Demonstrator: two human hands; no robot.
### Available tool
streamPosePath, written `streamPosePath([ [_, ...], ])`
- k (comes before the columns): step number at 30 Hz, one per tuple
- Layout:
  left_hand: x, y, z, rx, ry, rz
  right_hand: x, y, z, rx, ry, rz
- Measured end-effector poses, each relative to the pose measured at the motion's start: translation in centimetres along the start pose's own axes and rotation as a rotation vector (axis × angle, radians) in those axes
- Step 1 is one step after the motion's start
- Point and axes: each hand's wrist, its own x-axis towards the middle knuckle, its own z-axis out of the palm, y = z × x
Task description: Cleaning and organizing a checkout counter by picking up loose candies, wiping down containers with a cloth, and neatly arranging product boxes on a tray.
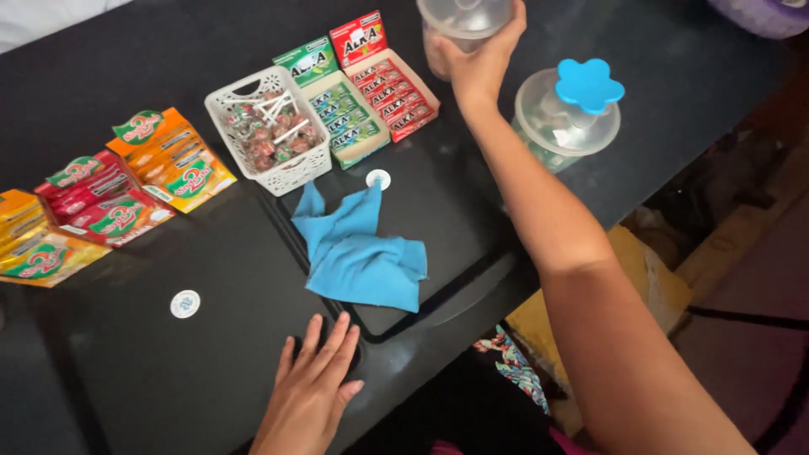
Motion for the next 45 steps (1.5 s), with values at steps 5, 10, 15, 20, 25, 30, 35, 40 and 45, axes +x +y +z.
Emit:
streamPosePath([
  [5,0.0,0.0,0.3,-0.025,-0.033,-0.004,-0.3,1.4,1.0,0.017,0.019,0.079],
  [10,0.1,0.5,-0.7,-0.073,-0.036,0.007,-0.9,2.9,1.4,0.029,-0.013,0.069],
  [15,0.1,1.0,-1.3,-0.046,0.014,0.015,-1.4,3.0,1.1,0.059,-0.15,0.097],
  [20,0.1,1.2,-1.5,-0.023,0.07,0.019,-7.4,-4.0,-4.0,0.042,-0.442,-0.033],
  [25,0.1,1.3,-1.7,-0.007,0.07,0.014,-13.7,-17.6,-10.5,0.199,-1.141,-0.563],
  [30,0.1,1.5,-1.6,-0.021,0.1,0.002,-19.0,-16.2,-9.7,0.139,-1.52,-0.528],
  [35,-1.2,2.4,-5.0,-0.166,0.314,-0.019,-19.9,-22.1,-9.8,0.41,-1.5,-0.309],
  [40,-3.7,3.1,-9.6,-0.233,0.598,0.052,-20.9,-26.2,-4.0,0.663,-1.612,-0.804],
  [45,-4.5,-0.1,-10.9,0.076,0.601,0.043,-25.0,-26.5,4.5,0.414,-1.334,-1.215],
])
